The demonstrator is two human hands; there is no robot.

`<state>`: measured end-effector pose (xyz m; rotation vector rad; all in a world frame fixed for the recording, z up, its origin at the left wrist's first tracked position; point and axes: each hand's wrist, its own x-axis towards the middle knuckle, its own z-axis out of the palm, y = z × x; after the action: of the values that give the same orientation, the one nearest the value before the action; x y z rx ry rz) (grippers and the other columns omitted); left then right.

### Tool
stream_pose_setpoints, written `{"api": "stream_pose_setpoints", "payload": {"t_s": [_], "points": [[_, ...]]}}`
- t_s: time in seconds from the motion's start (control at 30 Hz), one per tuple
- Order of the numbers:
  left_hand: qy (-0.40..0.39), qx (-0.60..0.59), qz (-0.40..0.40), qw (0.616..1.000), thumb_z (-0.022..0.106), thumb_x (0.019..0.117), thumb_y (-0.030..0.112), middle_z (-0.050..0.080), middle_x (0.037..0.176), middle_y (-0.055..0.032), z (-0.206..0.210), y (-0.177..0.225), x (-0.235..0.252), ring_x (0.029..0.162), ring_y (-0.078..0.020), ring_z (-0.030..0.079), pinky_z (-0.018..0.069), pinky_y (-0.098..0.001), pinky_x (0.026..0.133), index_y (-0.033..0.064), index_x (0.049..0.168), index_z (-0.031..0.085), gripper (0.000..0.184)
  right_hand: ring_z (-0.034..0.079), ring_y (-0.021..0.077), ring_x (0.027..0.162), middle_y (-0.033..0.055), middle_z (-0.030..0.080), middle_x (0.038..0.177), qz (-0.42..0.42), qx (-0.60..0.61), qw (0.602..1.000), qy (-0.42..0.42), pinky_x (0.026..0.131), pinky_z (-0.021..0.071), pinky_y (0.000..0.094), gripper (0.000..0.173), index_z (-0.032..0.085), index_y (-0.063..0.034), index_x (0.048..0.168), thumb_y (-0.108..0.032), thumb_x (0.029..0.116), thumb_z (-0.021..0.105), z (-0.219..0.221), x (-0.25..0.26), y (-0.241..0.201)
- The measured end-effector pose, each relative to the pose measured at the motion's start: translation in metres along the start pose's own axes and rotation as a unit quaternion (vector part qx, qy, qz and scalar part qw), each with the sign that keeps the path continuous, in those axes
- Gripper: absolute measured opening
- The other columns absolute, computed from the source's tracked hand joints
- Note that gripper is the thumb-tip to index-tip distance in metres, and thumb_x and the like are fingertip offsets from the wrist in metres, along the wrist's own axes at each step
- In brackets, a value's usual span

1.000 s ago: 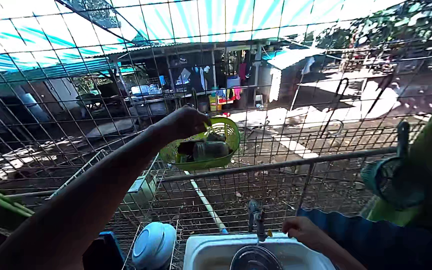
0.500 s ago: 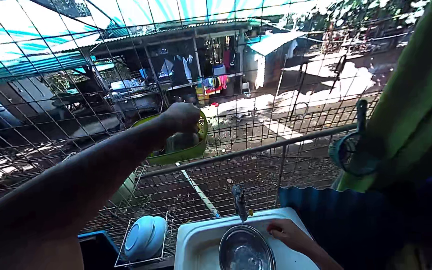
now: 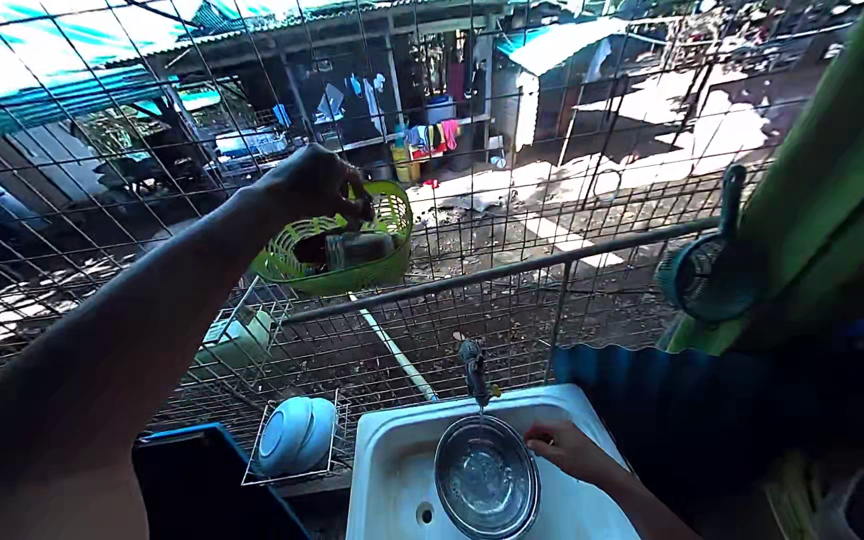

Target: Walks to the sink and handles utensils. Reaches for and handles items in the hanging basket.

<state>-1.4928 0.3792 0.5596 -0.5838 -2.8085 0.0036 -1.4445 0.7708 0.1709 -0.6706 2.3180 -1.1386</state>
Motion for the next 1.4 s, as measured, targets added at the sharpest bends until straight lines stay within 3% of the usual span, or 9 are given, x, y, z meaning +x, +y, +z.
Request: {"api": "stream_pose_setpoints", "payload": {"t_s": [0.1, 0.27, 0.4, 0.53, 0.7, 1.0, 1.2, 1.3, 1.4], "points": [[0.015, 0.031, -0.018, 0.999, 0.07, 0.0928, 0.003, 0.07, 0.088, -0.0243, -0.012, 0.006, -0.004, 0.083, -0.041, 0.068, 0.0499, -0.062, 0.079, -0.0062, 0.099, 0.073, 0.011, 0.07, 0.0284, 0.093, 0.0212, 0.073, 0.101, 0.003, -0.004, 1.0, -0.015, 0.091, 0.0543, 0.0444, 0.022, 0.072, 0.0054, 0.112, -0.009, 0.1018, 0.058, 0.002, 0.0, -0.007], [-0.003, -0.07, 0.073, 0.995, 0.07, 0.0907, -0.001, 0.075, 0.092, -0.015, 0.004, -0.003, -0.004, 0.084, -0.0234, 0.072, 0.0563, -0.0444, 0.083, -0.0015, 0.099, 0.076, 0.01, 0.07, 0.0261, 0.09, 0.0198, 0.073, 0.098, -0.003, 0.0, 1.0, -0.016, 0.089, 0.0548, 0.0423, 0.021, 0.072, 0.0053, 0.109, -0.008, 0.101, 0.059, 0.009, 0.0, -0.004], [-0.079, -0.016, 0.109, 0.991, 0.067, 0.0962, 0.004, 0.075, 0.095, -0.0159, 0.016, 0.009, 0.015, 0.09, -0.028, 0.072, 0.0544, -0.048, 0.087, 0.0007, 0.102, 0.077, 0.012, 0.07, 0.0254, 0.089, 0.02, 0.073, 0.098, 0.002, 0.011, 1.0, -0.008, 0.088, 0.0551, 0.0415, 0.019, 0.072, 0.0058, 0.108, -0.006, 0.1001, 0.06, 0.013, -0.003, 0.001], [-0.158, 0.089, 0.024, 0.983, 0.065, 0.0989, 0.011, 0.073, 0.097, -0.0177, 0.014, 0.039, 0.03, 0.095, -0.039, 0.068, 0.0494, -0.0627, 0.085, 0.0063, 0.104, 0.077, 0.013, 0.068, 0.023, 0.085, 0.0191, 0.072, 0.095, 0.03, 0.028, 0.999, -0.005, 0.085, 0.0546, 0.0392, 0.019, 0.072, 0.0065, 0.108, -0.005, 0.1005, 0.059, 0.014, -0.006, 0.006], [-0.197, 0.134, -0.006, 0.971, 0.07, 0.0927, 0.005, 0.071, 0.092, -0.0166, 0.019, 0.042, 0.035, 0.088, -0.036, 0.068, 0.0516, -0.0575, 0.08, 0.0069, 0.105, 0.076, 0.014, 0.068, 0.0221, 0.084, 0.0185, 0.072, 0.096, 0.036, 0.044, 0.998, 0.008, 0.084, 0.0556, 0.0389, 0.019, 0.072, 0.0066, 0.106, -0.006, 0.1, 0.059, 0.016, -0.013, 0.017], [-0.309, 0.212, -0.023, 0.927, 0.074, 0.0896, 0.006, 0.071, 0.097, -0.0165, 0.019, 0.048, 0.052, 0.096, -0.0369, 0.067, 0.0516, -0.0589, 0.085, 0.0101, 0.108, 0.077, 0.019, 0.07, 0.0277, 0.091, 0.0211, 0.072, 0.101, 0.071, 0.058, 0.996, 0.008, 0.089, 0.0553, 0.044, 0.022, 0.071, 0.0072, 0.112, -0.008, 0.1016, 0.059, 0.013, -0.013, 0.027], [-0.176, 0.091, 0.021, 0.98, 0.068, 0.097, 0.006, 0.074, 0.096, -0.0149, 0.002, 0.022, 0.024, 0.09, -0.0314, 0.071, 0.0537, -0.0537, 0.086, 0.0077, 0.111, 0.077, 0.017, 0.07, 0.0254, 0.089, 0.0202, 0.072, 0.099, 0.068, 0.063, 0.996, 0.017, 0.087, 0.0554, 0.0419, 0.02, 0.071, 0.0065, 0.109, -0.007, 0.101, 0.059, 0.012, -0.016, 0.03], [-0.081, 0.069, 0.051, 0.993, 0.073, 0.0946, 0.009, 0.075, 0.09, -0.0128, -0.004, 0.011, 0.006, 0.082, -0.0296, 0.072, 0.0546, -0.0556, 0.08, 0.0075, 0.105, 0.078, 0.012, 0.07, 0.0256, 0.088, 0.0203, 0.073, 0.099, 0.062, 0.062, 0.996, 0.011, 0.087, 0.0555, 0.0417, 0.021, 0.071, 0.0067, 0.11, -0.008, 0.1015, 0.059, 0.012, -0.016, 0.036], [-0.024, 0.064, 0.071, 0.995, 0.074, 0.0885, -0.002, 0.075, 0.087, -0.0147, -0.002, 0.011, -0.004, 0.08, -0.0327, 0.072, 0.0541, -0.0592, 0.078, 0.005, 0.098, 0.079, 0.012, 0.069, 0.0252, 0.089, 0.0203, 0.072, 0.099, 0.061, 0.059, 0.996, 0.001, 0.088, 0.0546, 0.0416, 0.021, 0.071, 0.0069, 0.109, -0.008, 0.1017, 0.059, 0.015, -0.014, 0.037]]}}
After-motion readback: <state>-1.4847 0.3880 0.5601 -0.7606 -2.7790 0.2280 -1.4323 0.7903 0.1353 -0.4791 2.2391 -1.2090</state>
